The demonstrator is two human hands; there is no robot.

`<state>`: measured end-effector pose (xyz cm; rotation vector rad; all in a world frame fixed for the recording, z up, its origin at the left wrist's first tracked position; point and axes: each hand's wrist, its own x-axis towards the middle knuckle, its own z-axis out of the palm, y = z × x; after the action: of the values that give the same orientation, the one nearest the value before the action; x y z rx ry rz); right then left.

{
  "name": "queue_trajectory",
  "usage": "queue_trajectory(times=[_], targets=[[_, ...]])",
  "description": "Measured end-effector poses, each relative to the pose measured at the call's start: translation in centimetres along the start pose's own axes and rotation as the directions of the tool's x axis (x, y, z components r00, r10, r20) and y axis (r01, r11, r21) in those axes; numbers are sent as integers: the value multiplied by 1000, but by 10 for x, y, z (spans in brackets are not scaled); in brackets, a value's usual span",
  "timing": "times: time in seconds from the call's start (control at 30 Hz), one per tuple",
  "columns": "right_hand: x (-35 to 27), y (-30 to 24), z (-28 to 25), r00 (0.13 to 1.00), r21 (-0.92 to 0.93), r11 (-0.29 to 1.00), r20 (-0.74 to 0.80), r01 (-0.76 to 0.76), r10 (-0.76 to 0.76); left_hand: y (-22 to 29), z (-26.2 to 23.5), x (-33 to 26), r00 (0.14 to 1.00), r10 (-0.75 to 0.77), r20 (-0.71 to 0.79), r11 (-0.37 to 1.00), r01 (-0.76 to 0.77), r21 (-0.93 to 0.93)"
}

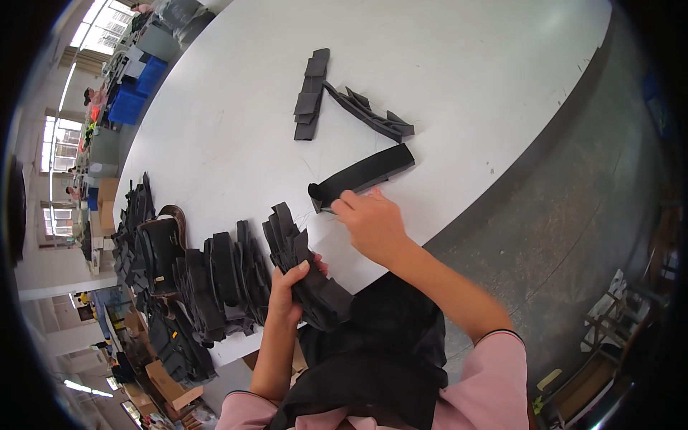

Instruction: Sorting and stacking black nylon strap components on a workbench in a factory setting.

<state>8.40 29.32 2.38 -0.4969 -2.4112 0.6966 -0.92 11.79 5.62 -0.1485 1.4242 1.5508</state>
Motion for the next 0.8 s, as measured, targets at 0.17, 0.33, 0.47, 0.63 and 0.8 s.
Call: queue_trajectory(times=[0.17, 0.33, 0.47, 0.63, 0.8], targets=[[-17, 4, -5, 990, 16, 994, 94, -107, 106, 12, 0, -12, 997, 73, -26, 996, -72, 59], [-5, 9, -18, 902, 281, 864, 13, -417, 431, 62, 33, 0, 844, 536, 23, 752, -489, 441], [-2, 9, -25, 861, 293, 820, 24, -491, 507, 98, 51, 2, 876, 474, 87, 794, -468, 389], [20, -6, -18, 944, 223, 926, -56, -306, 326, 97, 27, -4, 907, 417, 56, 818, -401, 411], [36, -23, 3, 977, 241, 949, -25, -202, 214, 97, 9, -13, 901, 430, 53, 857, -426, 289]])
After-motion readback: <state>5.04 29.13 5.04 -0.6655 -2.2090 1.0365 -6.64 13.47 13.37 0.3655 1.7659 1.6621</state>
